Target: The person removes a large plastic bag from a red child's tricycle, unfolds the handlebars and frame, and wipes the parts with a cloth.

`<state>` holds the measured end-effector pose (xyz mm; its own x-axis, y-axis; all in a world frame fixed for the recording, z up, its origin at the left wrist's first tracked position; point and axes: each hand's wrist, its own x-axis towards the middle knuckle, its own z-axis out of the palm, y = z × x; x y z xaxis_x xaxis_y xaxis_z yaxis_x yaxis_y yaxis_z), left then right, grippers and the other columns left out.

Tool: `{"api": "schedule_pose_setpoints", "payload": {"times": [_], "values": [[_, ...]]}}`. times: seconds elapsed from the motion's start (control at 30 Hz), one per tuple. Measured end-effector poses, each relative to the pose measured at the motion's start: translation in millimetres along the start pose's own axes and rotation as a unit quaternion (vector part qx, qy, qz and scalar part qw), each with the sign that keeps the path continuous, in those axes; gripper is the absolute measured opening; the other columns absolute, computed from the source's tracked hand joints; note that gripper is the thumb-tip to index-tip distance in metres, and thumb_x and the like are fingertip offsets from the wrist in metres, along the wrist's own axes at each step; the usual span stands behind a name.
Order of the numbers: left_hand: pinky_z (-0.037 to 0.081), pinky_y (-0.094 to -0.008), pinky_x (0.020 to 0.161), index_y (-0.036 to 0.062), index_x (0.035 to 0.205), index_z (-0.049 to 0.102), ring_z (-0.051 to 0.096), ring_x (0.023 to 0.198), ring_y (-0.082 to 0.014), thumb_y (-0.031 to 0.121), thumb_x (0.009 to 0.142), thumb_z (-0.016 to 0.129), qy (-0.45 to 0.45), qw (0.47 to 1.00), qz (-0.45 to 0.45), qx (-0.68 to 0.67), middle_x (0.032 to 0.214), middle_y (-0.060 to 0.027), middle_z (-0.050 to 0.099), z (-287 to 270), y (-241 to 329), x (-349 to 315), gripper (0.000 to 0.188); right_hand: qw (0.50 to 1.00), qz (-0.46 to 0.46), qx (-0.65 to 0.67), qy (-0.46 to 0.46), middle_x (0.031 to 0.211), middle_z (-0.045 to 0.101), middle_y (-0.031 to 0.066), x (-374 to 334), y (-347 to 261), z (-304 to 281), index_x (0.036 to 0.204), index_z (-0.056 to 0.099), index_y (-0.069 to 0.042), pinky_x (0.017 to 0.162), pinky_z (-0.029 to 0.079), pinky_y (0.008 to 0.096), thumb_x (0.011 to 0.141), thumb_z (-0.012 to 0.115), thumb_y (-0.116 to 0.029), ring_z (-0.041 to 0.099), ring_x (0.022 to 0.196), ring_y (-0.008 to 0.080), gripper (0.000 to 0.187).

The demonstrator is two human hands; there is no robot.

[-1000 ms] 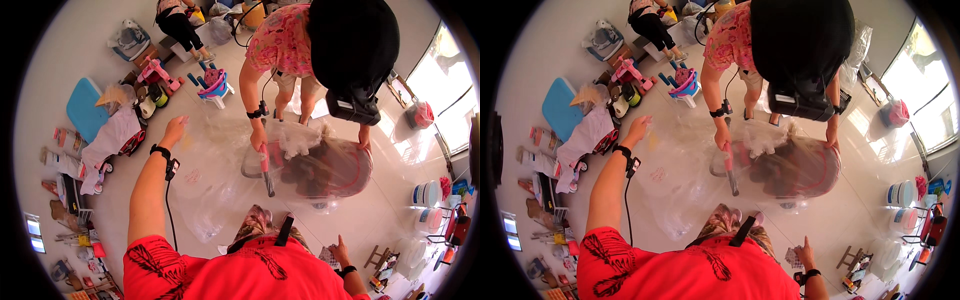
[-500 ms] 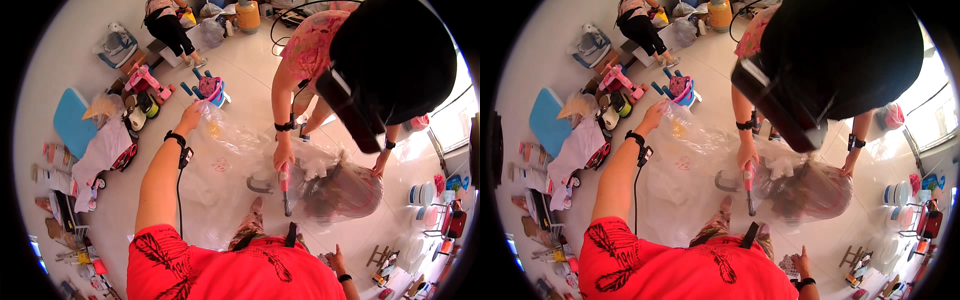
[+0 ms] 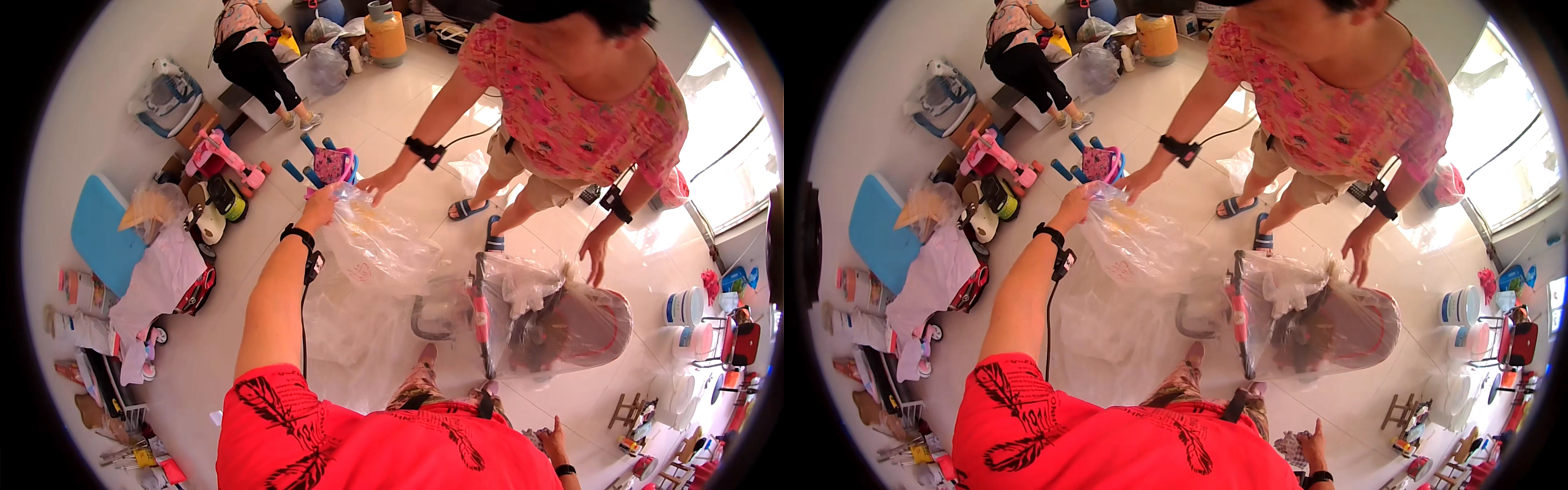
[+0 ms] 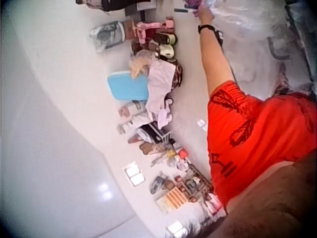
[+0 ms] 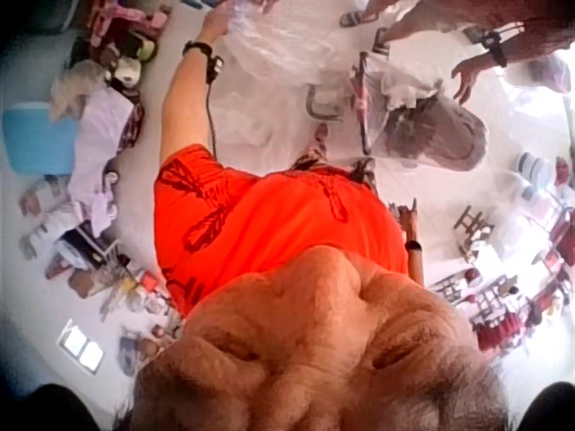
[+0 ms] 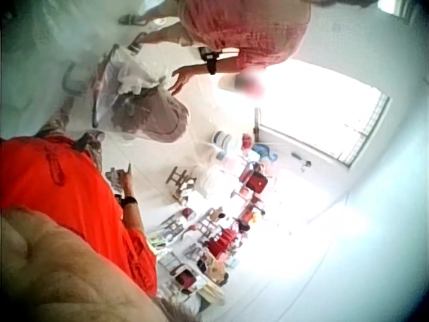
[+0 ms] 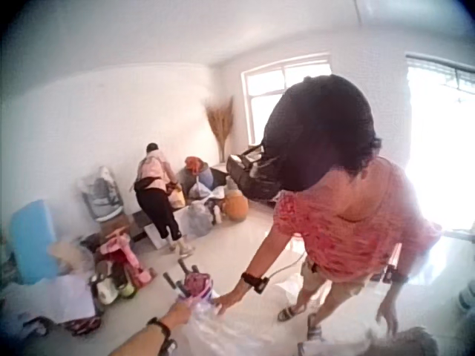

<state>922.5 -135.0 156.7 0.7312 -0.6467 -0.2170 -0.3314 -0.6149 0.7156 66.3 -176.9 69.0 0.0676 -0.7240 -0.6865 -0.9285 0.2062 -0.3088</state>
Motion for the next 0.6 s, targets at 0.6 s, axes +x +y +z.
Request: {"api": "schedule_pose_setpoints", "payload": {"times": [0.6], "values": [[0.039, -0.0377, 0.093, 0.0057, 0.123, 0.056, 0.056, 0.108, -0.0208, 0.039, 0.09, 0.056, 0.142, 0.908, -0.179, -0.351, 0.119, -0.0047, 0.06, 96, -58, -43, 0.047, 0.998, 0.005, -0.055, 0.01, 0.103, 0.063, 0.0271, -13, -8, 5, 0.139, 0.037, -0.006, 0.081, 0.05, 0.0461, 0.076, 0.066, -0.025, 0.061, 0.096, 0.041, 0.072]]}}
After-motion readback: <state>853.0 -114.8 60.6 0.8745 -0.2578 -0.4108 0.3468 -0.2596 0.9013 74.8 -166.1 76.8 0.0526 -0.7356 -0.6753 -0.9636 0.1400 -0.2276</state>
